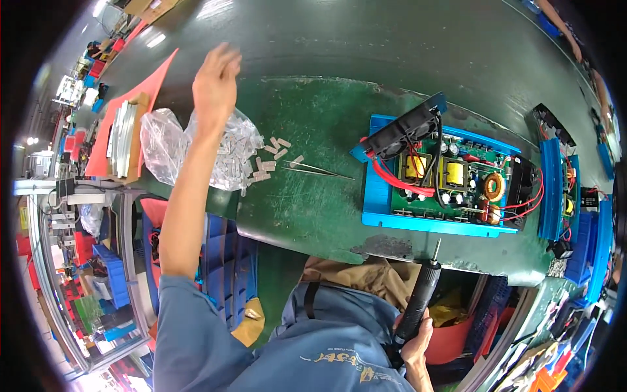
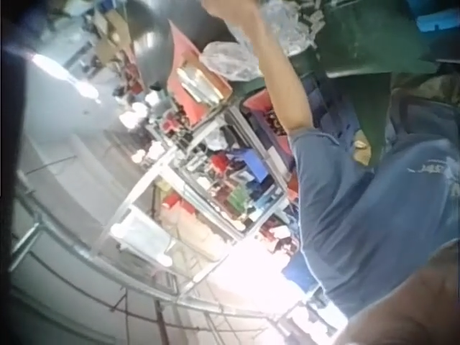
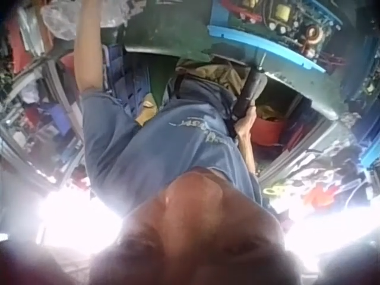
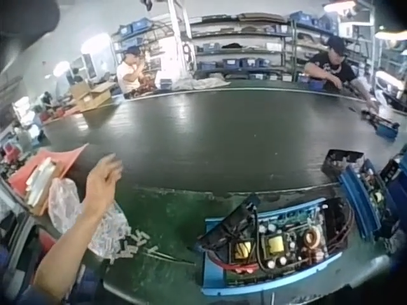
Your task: Assembling internal components and fastening the casing of electronic power inverters on a production line.
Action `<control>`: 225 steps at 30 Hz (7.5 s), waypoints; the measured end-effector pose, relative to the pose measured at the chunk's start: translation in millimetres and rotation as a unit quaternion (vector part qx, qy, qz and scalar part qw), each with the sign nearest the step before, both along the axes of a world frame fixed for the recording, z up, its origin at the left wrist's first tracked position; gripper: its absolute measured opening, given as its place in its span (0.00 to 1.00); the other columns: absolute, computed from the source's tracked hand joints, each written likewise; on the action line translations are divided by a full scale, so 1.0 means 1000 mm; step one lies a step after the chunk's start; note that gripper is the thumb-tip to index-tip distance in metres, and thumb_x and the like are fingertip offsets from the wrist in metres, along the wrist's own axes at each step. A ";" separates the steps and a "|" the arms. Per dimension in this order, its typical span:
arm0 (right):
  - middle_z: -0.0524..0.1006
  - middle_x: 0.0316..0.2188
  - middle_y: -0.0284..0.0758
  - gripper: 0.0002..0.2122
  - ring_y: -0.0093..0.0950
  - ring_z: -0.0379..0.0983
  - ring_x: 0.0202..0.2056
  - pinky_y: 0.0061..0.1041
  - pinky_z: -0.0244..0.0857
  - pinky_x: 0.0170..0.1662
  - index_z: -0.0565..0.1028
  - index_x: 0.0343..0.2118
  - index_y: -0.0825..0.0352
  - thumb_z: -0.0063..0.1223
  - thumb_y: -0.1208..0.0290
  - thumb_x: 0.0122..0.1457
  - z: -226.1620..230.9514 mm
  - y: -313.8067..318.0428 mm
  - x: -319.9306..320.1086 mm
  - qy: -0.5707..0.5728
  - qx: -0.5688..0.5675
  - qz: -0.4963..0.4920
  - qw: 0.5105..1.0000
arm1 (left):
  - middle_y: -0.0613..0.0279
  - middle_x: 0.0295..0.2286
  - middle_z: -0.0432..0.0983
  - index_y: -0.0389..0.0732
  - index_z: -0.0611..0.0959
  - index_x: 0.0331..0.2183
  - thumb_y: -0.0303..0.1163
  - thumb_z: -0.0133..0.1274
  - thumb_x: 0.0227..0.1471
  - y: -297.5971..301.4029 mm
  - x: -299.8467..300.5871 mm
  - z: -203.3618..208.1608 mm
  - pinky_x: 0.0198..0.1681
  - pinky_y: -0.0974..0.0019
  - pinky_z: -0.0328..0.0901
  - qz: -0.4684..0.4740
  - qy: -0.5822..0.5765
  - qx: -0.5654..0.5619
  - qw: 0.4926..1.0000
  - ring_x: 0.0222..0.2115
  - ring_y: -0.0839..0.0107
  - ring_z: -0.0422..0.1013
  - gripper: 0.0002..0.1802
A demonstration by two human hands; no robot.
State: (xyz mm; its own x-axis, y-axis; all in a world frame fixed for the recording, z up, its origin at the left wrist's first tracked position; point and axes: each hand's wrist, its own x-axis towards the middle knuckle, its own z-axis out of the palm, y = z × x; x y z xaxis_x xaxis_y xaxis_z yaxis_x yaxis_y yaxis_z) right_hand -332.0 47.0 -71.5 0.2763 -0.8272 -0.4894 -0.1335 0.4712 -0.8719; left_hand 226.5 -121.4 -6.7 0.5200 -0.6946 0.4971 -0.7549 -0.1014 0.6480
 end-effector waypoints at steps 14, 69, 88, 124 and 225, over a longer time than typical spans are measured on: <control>0.75 0.23 0.35 0.36 0.22 0.69 0.23 0.21 0.62 0.28 0.70 0.48 0.71 0.28 0.35 0.67 -0.002 -0.001 -0.008 -0.030 -0.008 -0.008 0.999 | 0.43 0.57 0.70 0.34 0.74 0.56 0.45 0.56 0.58 -0.052 0.056 -0.005 0.61 0.51 0.61 0.031 -0.260 0.209 0.942 0.57 0.50 0.68 0.31; 0.77 0.27 0.50 0.20 0.49 0.75 0.27 0.42 0.66 0.34 0.66 0.60 0.67 0.37 0.59 0.73 0.007 -0.020 -0.004 -0.058 -0.039 0.044 0.997 | 0.54 0.61 0.67 0.31 0.83 0.28 0.19 0.61 0.48 -0.024 -0.323 0.061 0.60 0.59 0.64 -0.476 -0.420 0.206 0.745 0.61 0.56 0.65 0.02; 0.78 0.28 0.36 0.34 0.22 0.71 0.26 0.22 0.65 0.32 0.67 0.56 0.72 0.23 0.41 0.70 0.024 -0.030 -0.009 -0.285 0.257 0.037 0.923 | 0.47 0.59 0.66 0.22 0.76 0.45 0.19 0.54 0.53 -0.014 -0.330 0.059 0.63 0.47 0.60 -0.428 -0.343 0.265 0.793 0.54 0.45 0.68 0.17; 0.77 0.30 0.36 0.36 0.23 0.70 0.28 0.23 0.65 0.33 0.64 0.59 0.73 0.23 0.39 0.70 0.020 -0.041 -0.016 -0.262 0.197 0.094 0.940 | 0.57 0.33 0.80 0.32 0.81 0.39 0.18 0.53 0.59 0.037 -0.309 0.080 0.31 0.68 0.72 -0.235 0.223 0.298 0.898 0.29 0.69 0.78 0.06; 0.77 0.28 0.50 0.19 0.49 0.75 0.28 0.43 0.67 0.35 0.66 0.58 0.67 0.35 0.60 0.73 0.016 -0.032 -0.001 0.015 -0.133 0.092 0.987 | 0.59 0.54 0.75 0.39 0.86 0.34 0.26 0.63 0.52 0.013 -0.306 0.063 0.51 0.66 0.64 -0.348 -0.398 0.174 0.831 0.49 0.65 0.72 0.05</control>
